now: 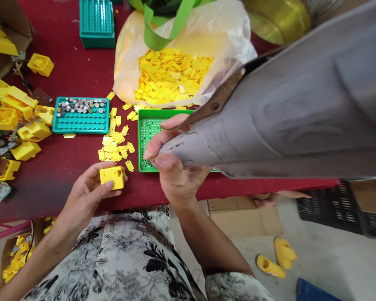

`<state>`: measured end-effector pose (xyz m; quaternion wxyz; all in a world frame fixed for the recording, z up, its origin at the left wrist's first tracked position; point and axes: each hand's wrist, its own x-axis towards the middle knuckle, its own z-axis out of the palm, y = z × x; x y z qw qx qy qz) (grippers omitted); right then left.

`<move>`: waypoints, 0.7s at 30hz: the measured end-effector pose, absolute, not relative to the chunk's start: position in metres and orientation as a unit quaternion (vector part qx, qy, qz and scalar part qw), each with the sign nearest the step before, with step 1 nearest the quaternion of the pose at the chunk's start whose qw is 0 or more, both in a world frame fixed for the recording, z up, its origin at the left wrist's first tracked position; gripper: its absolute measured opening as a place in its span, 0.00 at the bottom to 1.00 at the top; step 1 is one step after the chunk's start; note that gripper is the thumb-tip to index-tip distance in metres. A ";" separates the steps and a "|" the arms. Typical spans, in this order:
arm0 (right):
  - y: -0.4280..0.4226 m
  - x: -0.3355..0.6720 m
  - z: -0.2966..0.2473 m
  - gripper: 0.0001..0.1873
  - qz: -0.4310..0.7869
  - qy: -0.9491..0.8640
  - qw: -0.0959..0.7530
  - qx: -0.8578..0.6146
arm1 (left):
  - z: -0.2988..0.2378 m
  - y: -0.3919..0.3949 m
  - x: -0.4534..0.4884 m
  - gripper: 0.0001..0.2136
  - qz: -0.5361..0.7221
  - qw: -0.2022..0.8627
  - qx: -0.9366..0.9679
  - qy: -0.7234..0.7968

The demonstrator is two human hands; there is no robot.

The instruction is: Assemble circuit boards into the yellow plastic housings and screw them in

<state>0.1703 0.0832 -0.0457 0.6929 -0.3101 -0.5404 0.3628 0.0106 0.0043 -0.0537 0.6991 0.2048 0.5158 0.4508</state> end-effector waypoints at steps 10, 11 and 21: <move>0.083 0.170 -0.050 0.20 0.332 -0.559 0.686 -0.326 | -0.054 0.005 0.011 0.19 0.450 0.696 0.213 0.517; 0.083 0.170 -0.050 0.20 0.334 -0.560 0.688 -0.319 | -0.054 0.005 0.011 0.19 0.450 0.697 0.212 0.517; 0.082 0.175 -0.037 0.20 0.381 -0.521 0.719 -0.259 | -0.055 0.007 0.011 0.19 0.433 0.703 0.221 0.519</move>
